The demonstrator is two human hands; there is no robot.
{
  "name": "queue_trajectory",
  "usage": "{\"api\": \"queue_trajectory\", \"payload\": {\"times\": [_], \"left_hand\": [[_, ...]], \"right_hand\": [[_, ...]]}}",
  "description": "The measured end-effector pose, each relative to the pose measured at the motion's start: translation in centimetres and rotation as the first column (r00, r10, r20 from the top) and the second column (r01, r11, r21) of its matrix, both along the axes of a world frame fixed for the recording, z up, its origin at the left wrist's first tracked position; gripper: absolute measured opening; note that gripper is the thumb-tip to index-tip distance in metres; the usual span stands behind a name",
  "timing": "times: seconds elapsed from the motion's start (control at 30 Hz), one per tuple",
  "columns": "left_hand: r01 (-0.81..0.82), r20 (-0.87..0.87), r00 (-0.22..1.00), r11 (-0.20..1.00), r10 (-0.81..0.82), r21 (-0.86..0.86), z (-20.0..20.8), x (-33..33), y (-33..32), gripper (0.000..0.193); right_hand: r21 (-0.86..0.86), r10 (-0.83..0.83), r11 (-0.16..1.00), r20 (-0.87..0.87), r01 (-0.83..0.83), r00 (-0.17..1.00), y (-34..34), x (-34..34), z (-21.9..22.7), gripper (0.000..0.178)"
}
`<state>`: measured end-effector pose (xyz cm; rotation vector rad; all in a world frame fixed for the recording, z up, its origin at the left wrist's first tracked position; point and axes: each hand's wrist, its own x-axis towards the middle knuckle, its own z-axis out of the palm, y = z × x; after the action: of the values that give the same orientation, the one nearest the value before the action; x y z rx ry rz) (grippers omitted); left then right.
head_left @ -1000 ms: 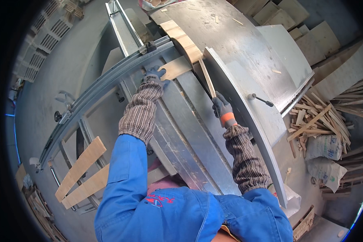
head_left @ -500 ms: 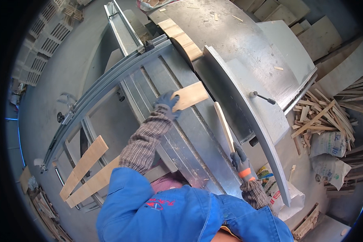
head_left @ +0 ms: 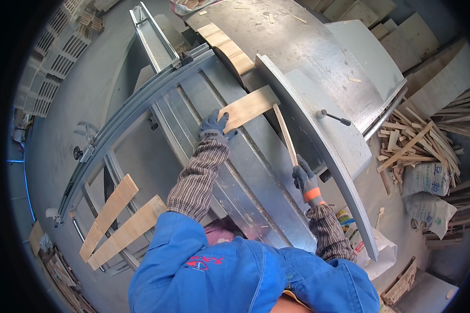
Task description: The person repeatedly feeds small wooden planks through a table saw, using a push stick to guide them and a metal bar to assist. The cut pieces are collected in a white sack on the table.
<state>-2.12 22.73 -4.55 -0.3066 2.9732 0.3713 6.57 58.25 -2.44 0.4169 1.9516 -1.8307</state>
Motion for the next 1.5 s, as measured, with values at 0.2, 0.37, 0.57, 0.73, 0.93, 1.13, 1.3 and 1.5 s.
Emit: {"api": "queue_trajectory", "payload": {"times": [0.2, 0.37, 0.57, 0.73, 0.93, 1.13, 1.3, 1.5], "left_hand": [[-0.057, -0.021, 0.998, 0.998, 0.057, -0.031, -1.0, -2.7, -0.6, 0.070], [-0.073, 0.002, 0.997, 0.997, 0.073, -0.023, -0.4, -4.2, -1.3, 0.071], [-0.106, 0.131, 0.986, 0.994, 0.108, -0.019, 1.3, -6.9, -2.9, 0.072], [-0.060, 0.081, 0.994, 0.992, 0.069, -0.110, 0.0, -8.1, -4.1, 0.069], [-0.079, 0.059, 0.995, 0.992, 0.085, -0.098, -0.2, -8.7, -4.6, 0.070], [-0.112, 0.115, 0.987, 0.993, 0.116, -0.039, 1.5, -9.3, -5.0, 0.070], [-0.134, 0.136, 0.981, 0.991, 0.136, -0.022, 2.0, -10.1, -4.9, 0.070], [-0.196, 0.149, 0.969, 0.980, 0.199, -0.034, 1.2, -11.6, -7.8, 0.078]], "right_hand": [[0.045, -0.004, 0.999, 0.001, 0.004, 1.000, -2.3, -3.9, 0.1, 0.055], [0.051, 0.002, 0.999, -0.004, -0.002, 1.000, -3.4, -5.5, -0.1, 0.057], [0.063, 0.010, 0.998, -0.012, -0.009, 1.000, -5.8, -7.6, 0.3, 0.056], [0.055, 0.003, 0.999, -0.025, -0.002, 1.000, -7.1, -8.3, -0.2, 0.056], [0.033, 0.000, 0.999, -0.021, 0.000, 1.000, -8.1, -8.6, -0.2, 0.057], [0.053, -0.006, 0.999, -0.019, 0.007, 1.000, -9.3, -8.8, 0.4, 0.056], [0.028, -0.032, 0.999, -0.024, 0.032, 0.999, -9.7, -9.6, -0.8, 0.056], [-0.057, -0.002, 0.998, -0.065, -0.001, 0.998, -13.2, -13.4, -0.4, 0.052]]}}
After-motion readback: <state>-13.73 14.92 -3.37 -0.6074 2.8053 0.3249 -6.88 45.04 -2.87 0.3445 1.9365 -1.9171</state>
